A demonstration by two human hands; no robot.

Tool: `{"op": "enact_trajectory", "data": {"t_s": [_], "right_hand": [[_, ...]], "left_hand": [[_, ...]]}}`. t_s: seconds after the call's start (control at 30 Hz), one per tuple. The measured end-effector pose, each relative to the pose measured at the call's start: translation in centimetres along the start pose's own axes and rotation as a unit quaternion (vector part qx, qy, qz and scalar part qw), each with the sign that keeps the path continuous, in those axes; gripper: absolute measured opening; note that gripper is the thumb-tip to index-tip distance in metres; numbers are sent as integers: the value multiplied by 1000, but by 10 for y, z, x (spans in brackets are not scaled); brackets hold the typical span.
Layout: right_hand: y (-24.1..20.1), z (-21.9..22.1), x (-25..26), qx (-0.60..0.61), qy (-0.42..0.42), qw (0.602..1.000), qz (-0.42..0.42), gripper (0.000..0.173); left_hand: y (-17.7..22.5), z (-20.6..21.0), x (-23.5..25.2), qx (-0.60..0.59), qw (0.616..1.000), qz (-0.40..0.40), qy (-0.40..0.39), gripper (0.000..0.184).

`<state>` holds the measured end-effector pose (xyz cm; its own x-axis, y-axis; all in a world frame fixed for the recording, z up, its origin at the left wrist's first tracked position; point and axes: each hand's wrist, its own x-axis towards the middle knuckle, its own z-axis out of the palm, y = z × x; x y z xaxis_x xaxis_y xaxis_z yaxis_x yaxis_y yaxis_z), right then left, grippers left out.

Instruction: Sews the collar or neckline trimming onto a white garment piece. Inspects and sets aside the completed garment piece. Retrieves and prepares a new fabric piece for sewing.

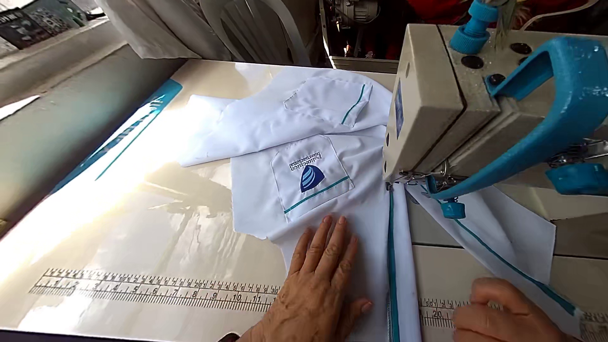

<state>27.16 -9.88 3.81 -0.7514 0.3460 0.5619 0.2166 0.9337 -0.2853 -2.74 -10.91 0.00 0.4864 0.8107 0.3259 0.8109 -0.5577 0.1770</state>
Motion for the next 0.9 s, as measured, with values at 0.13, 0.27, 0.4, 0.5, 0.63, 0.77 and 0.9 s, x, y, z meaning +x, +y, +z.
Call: {"op": "enact_trajectory", "data": {"t_s": [0.13,0.27,0.4,0.5,0.63,0.77,0.9], "right_hand": [[46,14,19,-78,70,994,-28,30],[57,44,18,-66,50,996,-44,25],[47,46,10,-32,35,992,-113,31],[43,45,12,-14,54,989,-134,32],[42,44,15,-28,63,991,-114,30],[42,50,13,-53,34,996,-64,31],[42,57,13,-78,9,996,-52,36]], "left_hand": [[34,-16,25,-183,980,-59,55,19],[66,8,37,-102,978,-173,60,24],[70,20,40,29,977,-188,92,25],[72,20,44,49,976,-196,86,22],[70,19,43,45,977,-193,85,17],[54,12,35,-106,968,-209,86,15],[42,6,29,-259,932,-248,54,16]]}}
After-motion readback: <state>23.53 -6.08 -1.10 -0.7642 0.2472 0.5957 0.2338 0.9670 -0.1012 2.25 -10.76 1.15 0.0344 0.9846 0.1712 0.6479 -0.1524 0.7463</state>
